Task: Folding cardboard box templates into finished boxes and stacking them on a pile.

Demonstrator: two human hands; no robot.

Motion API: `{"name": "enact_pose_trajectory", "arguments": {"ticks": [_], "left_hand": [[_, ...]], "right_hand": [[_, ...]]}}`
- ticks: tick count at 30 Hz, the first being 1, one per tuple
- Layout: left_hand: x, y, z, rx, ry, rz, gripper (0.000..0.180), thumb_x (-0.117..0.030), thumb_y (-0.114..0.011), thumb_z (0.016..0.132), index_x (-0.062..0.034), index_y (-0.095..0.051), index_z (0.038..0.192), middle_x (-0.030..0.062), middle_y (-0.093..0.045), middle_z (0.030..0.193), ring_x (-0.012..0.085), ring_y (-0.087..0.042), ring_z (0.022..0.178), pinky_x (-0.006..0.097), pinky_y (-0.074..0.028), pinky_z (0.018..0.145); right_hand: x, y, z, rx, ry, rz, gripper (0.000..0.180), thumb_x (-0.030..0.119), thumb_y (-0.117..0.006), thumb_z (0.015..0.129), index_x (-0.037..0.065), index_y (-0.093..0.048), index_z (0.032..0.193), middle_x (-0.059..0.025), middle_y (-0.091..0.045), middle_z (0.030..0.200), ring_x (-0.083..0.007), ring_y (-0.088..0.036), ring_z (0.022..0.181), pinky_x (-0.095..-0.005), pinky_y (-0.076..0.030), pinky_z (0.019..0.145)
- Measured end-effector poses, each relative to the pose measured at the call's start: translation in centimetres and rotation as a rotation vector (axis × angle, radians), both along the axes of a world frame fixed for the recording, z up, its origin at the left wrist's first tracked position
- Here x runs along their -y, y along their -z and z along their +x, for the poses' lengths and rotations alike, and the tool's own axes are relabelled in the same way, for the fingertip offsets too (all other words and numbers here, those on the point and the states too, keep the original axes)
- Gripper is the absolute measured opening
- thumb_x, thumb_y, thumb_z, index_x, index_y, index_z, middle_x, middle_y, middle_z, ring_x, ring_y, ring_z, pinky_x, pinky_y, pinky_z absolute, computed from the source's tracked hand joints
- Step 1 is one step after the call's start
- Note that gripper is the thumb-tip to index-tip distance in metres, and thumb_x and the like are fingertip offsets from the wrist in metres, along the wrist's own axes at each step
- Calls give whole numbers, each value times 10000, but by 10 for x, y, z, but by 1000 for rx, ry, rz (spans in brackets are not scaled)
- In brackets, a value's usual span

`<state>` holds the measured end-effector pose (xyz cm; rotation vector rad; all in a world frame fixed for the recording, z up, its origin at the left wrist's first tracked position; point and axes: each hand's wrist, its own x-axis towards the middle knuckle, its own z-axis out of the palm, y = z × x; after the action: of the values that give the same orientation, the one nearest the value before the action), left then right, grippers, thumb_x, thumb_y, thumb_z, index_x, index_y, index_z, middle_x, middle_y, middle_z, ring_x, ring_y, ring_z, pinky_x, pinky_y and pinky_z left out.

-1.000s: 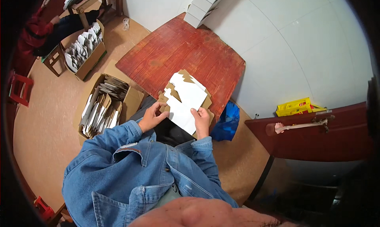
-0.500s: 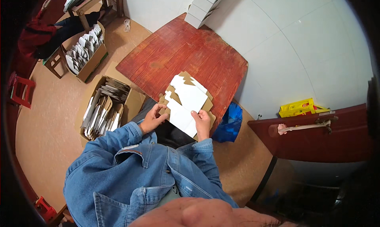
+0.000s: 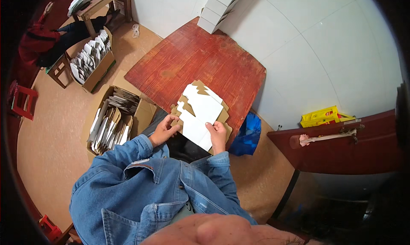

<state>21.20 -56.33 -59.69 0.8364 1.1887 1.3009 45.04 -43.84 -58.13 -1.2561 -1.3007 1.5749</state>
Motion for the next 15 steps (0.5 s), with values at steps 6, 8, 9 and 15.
{"name": "enact_pose_trajectory", "arguments": {"ticks": [6, 8, 9, 15], "left_hand": [[1, -2, -1, -4, 7, -13, 370, -246, -673, 1014, -128, -487, 1312, 11, -619, 1046, 80, -591, 783, 231, -497, 654], [1, -1, 0, 4, 11, -8, 368, -246, -670, 1016, -130, -486, 1314, 12, -619, 1047, 80, -592, 783, 231, -497, 655], [1, 0, -1, 11, 8, -3, 367, -245, -666, 1018, -132, -485, 1316, 12, -619, 1047, 81, -592, 784, 231, -498, 657], [1, 5, -2, 35, 24, 8, 361, -240, -667, 1017, -143, -484, 1312, 11, -624, 1073, 80, -592, 785, 232, -498, 659]], "right_hand": [[0, 2, 1, -37, 7, -7, 240, 66, -743, 938, -65, -643, 1111, -102, -733, 961, -108, -671, 808, -232, -530, 724], [1, 4, 3, -43, 11, -3, 240, 65, -743, 937, -66, -642, 1111, -103, -733, 961, -109, -671, 806, -233, -530, 724], [1, 4, 2, -45, 6, -3, 242, 68, -747, 935, -64, -643, 1109, -103, -733, 958, -109, -671, 804, -234, -531, 724], [0, 1, 1, -24, 7, 18, 255, 88, -756, 927, -60, -646, 1103, -85, -724, 919, -103, -656, 771, -236, -518, 686]]}}
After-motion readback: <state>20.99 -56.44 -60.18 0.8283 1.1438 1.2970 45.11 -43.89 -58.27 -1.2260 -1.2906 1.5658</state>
